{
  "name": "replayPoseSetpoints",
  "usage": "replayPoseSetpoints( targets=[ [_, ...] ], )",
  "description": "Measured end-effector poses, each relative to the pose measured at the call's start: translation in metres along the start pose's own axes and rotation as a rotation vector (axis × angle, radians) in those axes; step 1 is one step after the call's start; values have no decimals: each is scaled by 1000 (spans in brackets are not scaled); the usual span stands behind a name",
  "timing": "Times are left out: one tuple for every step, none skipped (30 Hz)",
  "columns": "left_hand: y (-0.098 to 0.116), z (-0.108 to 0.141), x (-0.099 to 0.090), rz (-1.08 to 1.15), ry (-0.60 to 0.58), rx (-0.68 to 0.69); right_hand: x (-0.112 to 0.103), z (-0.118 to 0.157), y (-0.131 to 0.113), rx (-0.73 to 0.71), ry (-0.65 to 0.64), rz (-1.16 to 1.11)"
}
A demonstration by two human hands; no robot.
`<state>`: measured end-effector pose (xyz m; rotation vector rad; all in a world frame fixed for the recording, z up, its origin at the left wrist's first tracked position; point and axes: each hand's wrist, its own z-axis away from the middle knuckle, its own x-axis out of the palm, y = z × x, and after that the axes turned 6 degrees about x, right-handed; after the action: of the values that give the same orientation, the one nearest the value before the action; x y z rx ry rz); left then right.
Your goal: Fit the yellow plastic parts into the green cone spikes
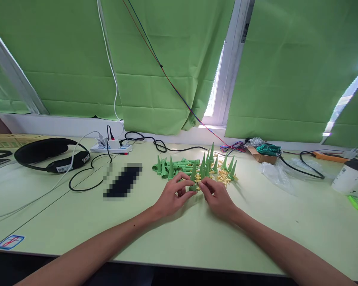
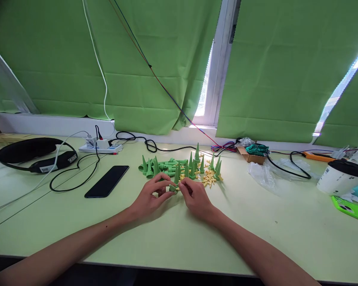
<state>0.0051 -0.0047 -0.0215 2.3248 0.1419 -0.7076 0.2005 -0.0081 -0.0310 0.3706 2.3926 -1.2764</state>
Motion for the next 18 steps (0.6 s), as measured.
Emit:
replayPoseSetpoints(
  targets=[
    [0,0,0,-9,-5,4,0,0,0,7,0,-2],
    [0,0,0,-15,-8,6,0,0,1,13,1,-4],
    [0,0,0,-19,-7,6,0,0,1,18,2,-5],
    [1,0,0,-19,-5,4,0,0,1,22,6,-5],
    [1,0,0,-17,-3,-1,0,0,1,26,10,-5],
    [2,-1,0,-16,2,-5,0,0,0,27,17,-5],
    [2,-1,0,-15,7,-10,0,0,0,28,23,-6],
    [2,-1,0,-16,16,-15,0,1,-1,28,26,-7],
    [2,-1,-1,-17,29,-22,0,1,-2,27,28,-7],
    [1,-1,-1,-18,44,-30,0,1,-2,25,27,-5],
    [1,-1,-1,-18,58,-39,0,1,-3,25,26,-1],
    [0,-1,-1,-17,68,-49,0,1,-3,25,25,3],
    [0,-2,-2,-15,73,-57,1,1,-4,24,24,8],
    [-1,-2,-2,-13,72,-60,1,1,-4,23,23,13],
    [-1,-2,-2,-13,66,-58,1,1,-4,22,21,19],
    [-1,-2,-2,-12,59,-51,1,1,-3,21,18,25],
    [-1,-2,-2,-12,53,-45,1,1,-3,18,17,31],
    [-1,-2,-2,-12,47,-40,1,1,-3,14,19,38]
  ],
)
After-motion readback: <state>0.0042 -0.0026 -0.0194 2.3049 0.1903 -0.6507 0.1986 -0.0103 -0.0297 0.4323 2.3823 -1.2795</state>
